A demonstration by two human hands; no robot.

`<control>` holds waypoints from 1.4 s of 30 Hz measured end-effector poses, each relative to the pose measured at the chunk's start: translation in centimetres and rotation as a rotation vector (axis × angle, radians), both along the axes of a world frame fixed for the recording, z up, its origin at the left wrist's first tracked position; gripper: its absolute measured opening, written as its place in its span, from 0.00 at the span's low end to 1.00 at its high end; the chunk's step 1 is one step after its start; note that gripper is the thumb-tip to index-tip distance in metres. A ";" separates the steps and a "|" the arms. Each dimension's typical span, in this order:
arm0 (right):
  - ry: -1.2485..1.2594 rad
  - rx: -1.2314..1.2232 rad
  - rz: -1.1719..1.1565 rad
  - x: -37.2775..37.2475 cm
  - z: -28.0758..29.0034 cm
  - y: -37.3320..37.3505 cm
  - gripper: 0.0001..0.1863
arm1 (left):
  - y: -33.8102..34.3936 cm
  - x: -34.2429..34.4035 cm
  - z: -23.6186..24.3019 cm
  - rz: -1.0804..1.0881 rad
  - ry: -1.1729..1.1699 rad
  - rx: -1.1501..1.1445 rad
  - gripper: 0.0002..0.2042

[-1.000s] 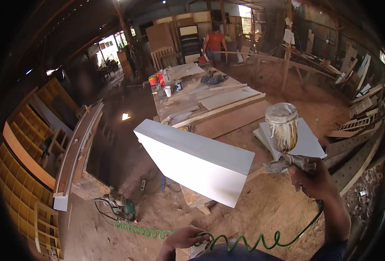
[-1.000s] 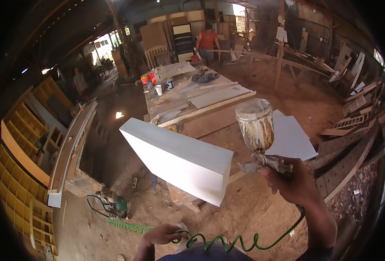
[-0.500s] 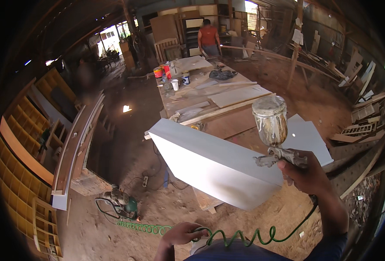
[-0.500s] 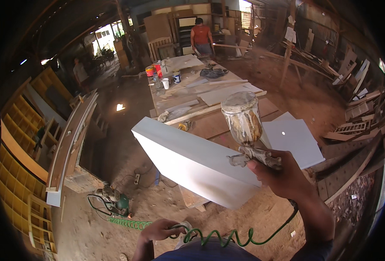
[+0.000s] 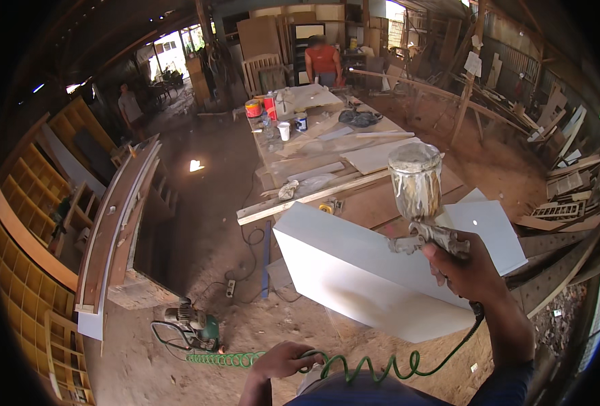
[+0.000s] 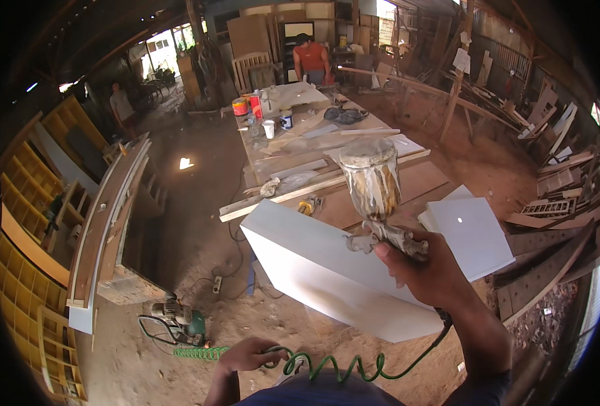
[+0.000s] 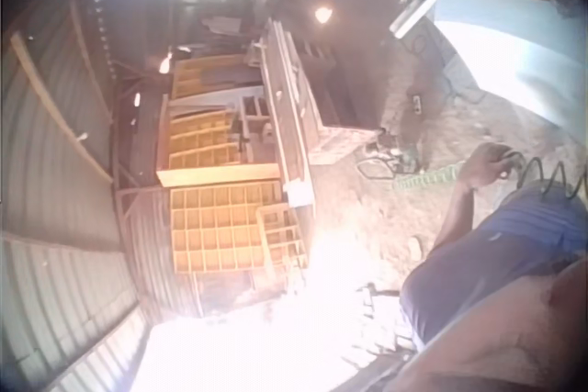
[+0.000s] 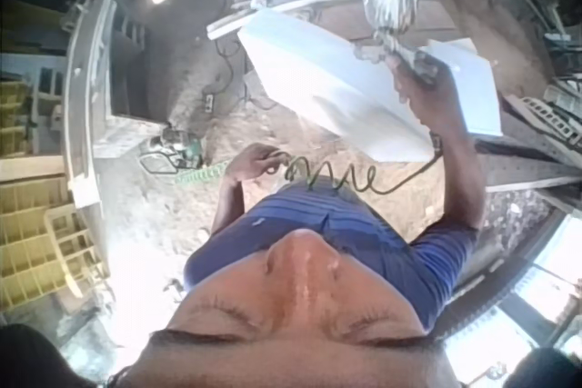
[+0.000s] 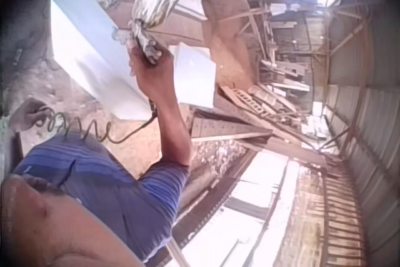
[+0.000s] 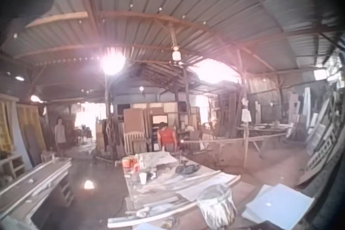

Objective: The person uses a spray gun to apply a white coating to several wooden furniture components, including rectangular panels and a drawer box, on a workbench.

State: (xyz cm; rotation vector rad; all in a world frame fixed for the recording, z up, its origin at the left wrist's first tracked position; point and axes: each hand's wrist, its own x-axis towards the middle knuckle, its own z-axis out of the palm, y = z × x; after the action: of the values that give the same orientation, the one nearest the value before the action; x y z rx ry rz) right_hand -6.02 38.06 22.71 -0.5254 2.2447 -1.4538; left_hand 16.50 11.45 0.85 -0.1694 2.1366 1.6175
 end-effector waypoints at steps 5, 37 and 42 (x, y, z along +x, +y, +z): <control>0.020 0.025 -0.010 -0.3 -0.4 -4.7 0.15 | -4.0 -0.2 -0.8 0.002 0.004 -0.055 0.16; 0.099 0.085 0.063 -1.0 -0.2 -7.9 0.19 | -4.3 0.0 -1.2 0.050 0.020 -0.017 0.14; 0.094 0.104 0.036 -0.2 0.3 -3.4 0.20 | -0.7 0.1 -1.3 0.019 0.014 0.003 0.13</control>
State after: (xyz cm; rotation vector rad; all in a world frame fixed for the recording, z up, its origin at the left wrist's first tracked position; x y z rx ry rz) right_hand -6.22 34.65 22.97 -0.6096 2.3559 -1.3117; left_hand 16.57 10.74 -0.49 -0.1780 2.1490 1.6377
